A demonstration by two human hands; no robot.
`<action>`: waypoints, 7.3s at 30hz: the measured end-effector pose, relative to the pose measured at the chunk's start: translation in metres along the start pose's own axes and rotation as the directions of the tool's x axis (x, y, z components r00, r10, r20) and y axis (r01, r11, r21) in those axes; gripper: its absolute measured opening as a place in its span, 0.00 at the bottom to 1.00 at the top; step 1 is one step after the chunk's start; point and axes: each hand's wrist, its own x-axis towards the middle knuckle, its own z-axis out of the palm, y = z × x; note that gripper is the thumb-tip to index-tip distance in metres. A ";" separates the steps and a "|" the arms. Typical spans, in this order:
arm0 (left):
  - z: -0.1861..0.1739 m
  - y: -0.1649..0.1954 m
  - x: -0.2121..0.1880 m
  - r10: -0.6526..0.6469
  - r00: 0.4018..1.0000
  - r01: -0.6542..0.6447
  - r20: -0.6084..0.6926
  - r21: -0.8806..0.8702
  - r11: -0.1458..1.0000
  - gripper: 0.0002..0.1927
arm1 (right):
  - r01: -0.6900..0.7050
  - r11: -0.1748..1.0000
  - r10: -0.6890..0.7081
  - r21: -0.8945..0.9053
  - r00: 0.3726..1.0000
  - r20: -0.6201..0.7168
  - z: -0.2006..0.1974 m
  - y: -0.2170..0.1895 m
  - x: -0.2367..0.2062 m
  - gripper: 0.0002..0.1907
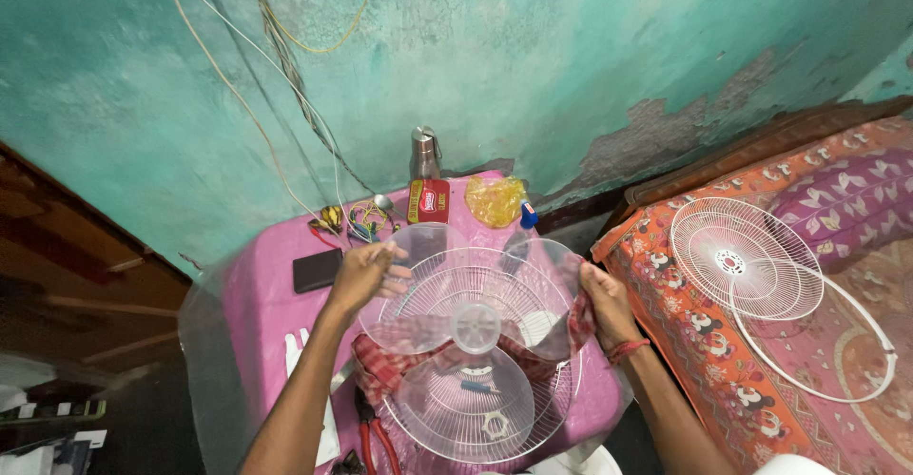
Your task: The person wipes the plastic blades of a disassembled table fan with a checkered cloth, then handles the blade hub and small white plastic parts on the table, and uses a small stick to apply a substance from a yellow packet onto a white fan component. The fan guard and blade assembly are laid out on a pink-covered table beside a bed.
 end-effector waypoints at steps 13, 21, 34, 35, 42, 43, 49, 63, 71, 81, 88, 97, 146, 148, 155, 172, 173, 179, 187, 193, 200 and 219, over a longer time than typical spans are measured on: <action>0.018 0.049 -0.012 -0.040 0.998 0.032 0.038 0.176 0.984 0.17 | 0.715 0.498 -0.738 -0.491 0.647 0.193 0.115 -0.133 -0.039 0.06; 0.035 0.059 -0.013 0.000 0.995 -0.018 0.104 0.173 0.985 0.18 | 0.678 0.655 -0.466 -0.334 0.709 0.529 0.185 -0.116 -0.037 0.06; 0.048 0.059 -0.020 -0.018 0.988 -0.007 0.153 0.164 0.986 0.19 | 0.515 0.556 -0.375 -0.653 0.856 0.356 0.177 -0.101 -0.001 0.08; 0.050 0.058 -0.021 -0.028 0.986 0.002 0.162 0.159 0.987 0.19 | 0.509 0.577 -0.415 -0.639 0.856 0.308 0.175 -0.092 0.004 0.09; 0.055 0.053 -0.020 -0.029 0.991 0.000 0.134 0.210 0.978 0.20 | 0.213 0.973 -0.199 -0.088 0.969 0.148 0.145 -0.048 0.070 0.10; 0.055 0.052 -0.020 -0.039 0.991 0.012 0.128 0.210 0.978 0.20 | 0.099 0.994 -0.104 0.034 0.978 0.180 0.139 -0.045 0.074 0.11; 0.051 0.042 -0.010 -0.110 0.982 0.080 0.151 0.196 0.977 0.20 | 0.083 0.993 -0.046 -0.086 0.930 0.365 0.125 -0.040 0.058 0.11; 0.067 0.026 -0.009 -0.122 0.977 0.092 0.175 0.174 0.980 0.17 | 0.313 0.858 -0.141 -0.407 0.906 0.399 0.138 -0.041 0.018 0.16; 0.068 0.012 -0.005 -0.158 0.968 0.129 0.194 0.153 0.980 0.19 | 0.335 0.827 0.018 -0.451 0.786 0.618 0.128 -0.030 0.053 0.17; 0.069 -0.002 0.000 -0.134 0.982 0.109 0.137 0.174 0.979 0.17 | 0.356 0.671 -0.052 -0.650 0.898 0.437 0.156 -0.044 0.021 0.22; 0.066 0.016 0.002 -0.156 0.975 0.123 0.157 0.202 0.972 0.16 | 0.384 0.548 -0.264 -0.743 0.922 0.282 0.164 -0.034 0.023 0.20; 0.060 0.033 0.001 -0.158 0.975 0.127 0.158 0.190 0.973 0.19 | 0.019 0.997 -0.025 0.069 0.996 0.090 0.135 -0.019 0.077 0.21; 0.051 0.021 -0.007 -0.121 0.984 0.091 0.129 0.218 0.972 0.17 | -0.210 0.972 0.161 0.102 0.919 0.361 0.126 -0.019 0.069 0.11; 0.048 0.020 -0.011 -0.143 0.980 0.112 0.135 0.219 0.969 0.18 | -0.072 0.974 0.019 0.214 0.971 0.239 0.124 -0.026 0.068 0.12; 0.048 0.022 -0.017 -0.140 0.980 0.108 0.143 0.209 0.972 0.17 | 0.308 0.893 -0.132 -0.329 0.876 0.463 0.153 -0.060 0.019 0.13; 0.058 -0.036 0.014 -0.227 0.858 0.210 0.461 0.087 0.974 0.21 | 0.179 0.660 -0.075 -0.730 0.982 0.173 0.163 -0.044 -0.012 0.24; 0.059 -0.040 0.013 -0.214 0.841 0.219 0.497 0.050 0.975 0.21 | 0.169 0.695 -0.047 -0.699 0.981 0.190 0.157 -0.037 -0.010 0.24; 0.068 -0.039 -0.008 -0.236 0.830 0.288 0.504 -0.026 0.957 0.22 | 0.055 0.890 0.069 -0.452 0.965 0.254 0.131 -0.009 -0.004 0.24; 0.073 -0.018 -0.008 -0.214 0.849 0.231 0.482 0.026 0.973 0.22 | 0.121 0.897 0.008 -0.425 0.957 0.289 0.124 -0.049 -0.017 0.17; 0.089 0.001 -0.012 -0.276 0.854 0.261 0.441 0.097 0.961 0.23 | 0.180 0.826 -0.037 -0.533 0.963 0.268 0.110 -0.065 -0.020 0.18; 0.128 0.025 -0.036 -0.312 0.874 0.309 0.372 0.068 0.949 0.23 | 0.079 0.868 0.127 -0.490 0.919 0.373 0.065 -0.056 0.002 0.23; 0.159 -0.019 -0.123 0.168 0.845 -0.012 -0.508 0.297 0.955 0.28 | 0.228 0.973 -0.229 0.016 0.973 0.031 -0.070 -0.110 0.046 0.19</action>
